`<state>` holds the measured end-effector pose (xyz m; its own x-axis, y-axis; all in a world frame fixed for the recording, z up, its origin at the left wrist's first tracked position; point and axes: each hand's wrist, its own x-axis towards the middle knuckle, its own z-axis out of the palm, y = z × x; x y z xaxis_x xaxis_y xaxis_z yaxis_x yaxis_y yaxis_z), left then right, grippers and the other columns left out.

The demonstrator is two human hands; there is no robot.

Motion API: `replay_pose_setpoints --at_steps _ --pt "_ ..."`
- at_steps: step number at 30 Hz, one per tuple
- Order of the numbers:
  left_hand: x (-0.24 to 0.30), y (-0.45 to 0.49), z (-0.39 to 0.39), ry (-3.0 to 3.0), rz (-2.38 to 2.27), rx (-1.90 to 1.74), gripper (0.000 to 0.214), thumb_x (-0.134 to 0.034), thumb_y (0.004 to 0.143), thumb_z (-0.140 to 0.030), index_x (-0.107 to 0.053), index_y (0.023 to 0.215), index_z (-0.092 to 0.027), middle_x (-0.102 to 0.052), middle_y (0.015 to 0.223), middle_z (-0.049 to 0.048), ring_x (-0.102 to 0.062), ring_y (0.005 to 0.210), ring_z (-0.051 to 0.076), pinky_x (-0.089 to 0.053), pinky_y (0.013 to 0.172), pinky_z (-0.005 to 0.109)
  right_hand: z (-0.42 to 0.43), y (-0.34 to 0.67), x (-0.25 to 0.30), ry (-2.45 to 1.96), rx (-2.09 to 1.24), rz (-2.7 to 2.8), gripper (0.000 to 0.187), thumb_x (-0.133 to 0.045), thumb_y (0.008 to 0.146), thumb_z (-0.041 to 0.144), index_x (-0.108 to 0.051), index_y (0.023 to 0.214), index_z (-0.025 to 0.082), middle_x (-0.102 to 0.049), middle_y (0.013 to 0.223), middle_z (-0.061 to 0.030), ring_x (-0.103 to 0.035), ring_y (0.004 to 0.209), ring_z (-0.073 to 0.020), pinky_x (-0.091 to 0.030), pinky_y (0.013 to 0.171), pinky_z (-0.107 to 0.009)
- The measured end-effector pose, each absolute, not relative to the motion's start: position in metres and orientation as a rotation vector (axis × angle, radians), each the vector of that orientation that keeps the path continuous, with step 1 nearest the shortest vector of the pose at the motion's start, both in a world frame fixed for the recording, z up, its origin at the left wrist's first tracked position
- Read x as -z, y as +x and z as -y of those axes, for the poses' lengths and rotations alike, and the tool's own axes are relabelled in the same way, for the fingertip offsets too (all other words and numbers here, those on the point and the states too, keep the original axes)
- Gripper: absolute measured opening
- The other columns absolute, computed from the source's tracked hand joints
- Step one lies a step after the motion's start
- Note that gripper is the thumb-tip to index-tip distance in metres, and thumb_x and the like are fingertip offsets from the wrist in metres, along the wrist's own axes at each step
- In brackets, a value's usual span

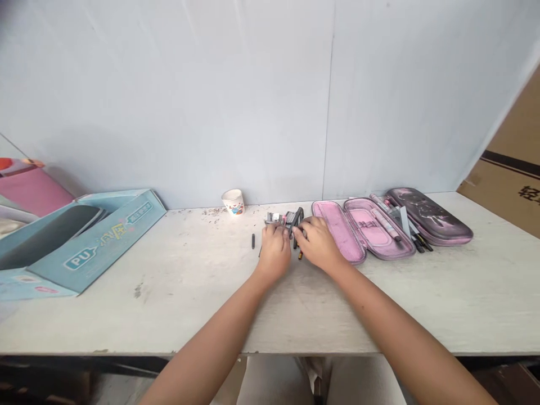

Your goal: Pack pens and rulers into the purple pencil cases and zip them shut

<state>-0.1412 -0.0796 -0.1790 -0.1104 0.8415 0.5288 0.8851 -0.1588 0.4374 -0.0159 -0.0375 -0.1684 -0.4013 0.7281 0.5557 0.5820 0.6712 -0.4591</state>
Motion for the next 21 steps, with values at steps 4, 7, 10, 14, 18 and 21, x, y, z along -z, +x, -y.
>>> replay_pose_setpoints --at_steps 4,7,10,14,18,21 --pt "0.176 -0.129 0.079 -2.323 2.027 1.757 0.031 -0.03 0.09 -0.027 -0.057 0.085 -0.013 -0.059 0.092 0.0094 -0.054 0.091 0.018 -0.042 0.086 0.034 0.041 -0.007 0.163 -0.904 -0.475 1.945 0.023 -0.046 0.083 0.038 -0.058 0.082 0.019 -0.061 0.089 -0.0073 -0.053 0.09 -0.0207 -0.041 0.081 -0.035" --pt "0.169 -0.113 0.078 -2.459 2.016 1.851 0.028 -0.036 0.088 -0.032 -0.058 0.09 -0.014 -0.061 0.093 0.0077 -0.054 0.092 0.017 -0.042 0.087 0.032 0.041 0.011 0.158 -0.864 -0.506 1.858 0.018 -0.05 0.081 0.036 -0.057 0.083 0.019 -0.06 0.088 -0.0057 -0.053 0.088 -0.0195 -0.042 0.079 -0.035" --pt "0.156 -0.088 0.071 -2.555 1.962 1.636 0.025 -0.039 0.086 -0.028 -0.057 0.096 -0.015 -0.06 0.098 0.0081 -0.053 0.096 0.018 -0.04 0.089 0.032 0.035 0.036 0.154 -0.874 -0.412 1.807 0.014 -0.051 0.08 0.033 -0.055 0.081 0.02 -0.06 0.085 -0.0049 -0.053 0.087 -0.0195 -0.042 0.079 -0.035" --pt "0.145 -0.045 0.055 -2.652 1.872 1.141 0.028 -0.04 0.083 -0.025 -0.057 0.103 -0.014 -0.059 0.103 0.0106 -0.051 0.1 0.022 -0.038 0.092 0.036 0.017 0.084 0.16 -1.005 -0.152 1.76 0.013 -0.05 0.08 0.033 -0.053 0.079 0.02 -0.058 0.086 -0.007 -0.051 0.089 -0.0221 -0.039 0.081 -0.037" --pt "0.15 -0.004 0.035 -2.644 1.803 0.634 0.037 -0.038 0.084 -0.029 -0.05 0.117 -0.016 -0.052 0.117 0.0123 -0.045 0.11 0.027 -0.034 0.094 0.045 -0.001 0.128 0.177 -1.352 0.044 1.763 0.017 -0.047 0.081 0.033 -0.054 0.081 0.018 -0.057 0.089 -0.0105 -0.048 0.094 -0.0254 -0.037 0.081 -0.038" --pt "0.161 0.015 0.021 -2.598 1.738 0.42 0.039 -0.033 0.086 -0.029 -0.047 0.12 -0.017 -0.049 0.119 0.0121 -0.043 0.112 0.028 -0.03 0.095 0.049 -0.009 0.144 0.186 -1.645 0.1 1.796 0.021 -0.047 0.081 0.035 -0.057 0.082 0.017 -0.058 0.093 -0.0133 -0.047 0.097 -0.0281 -0.036 0.08 -0.039"
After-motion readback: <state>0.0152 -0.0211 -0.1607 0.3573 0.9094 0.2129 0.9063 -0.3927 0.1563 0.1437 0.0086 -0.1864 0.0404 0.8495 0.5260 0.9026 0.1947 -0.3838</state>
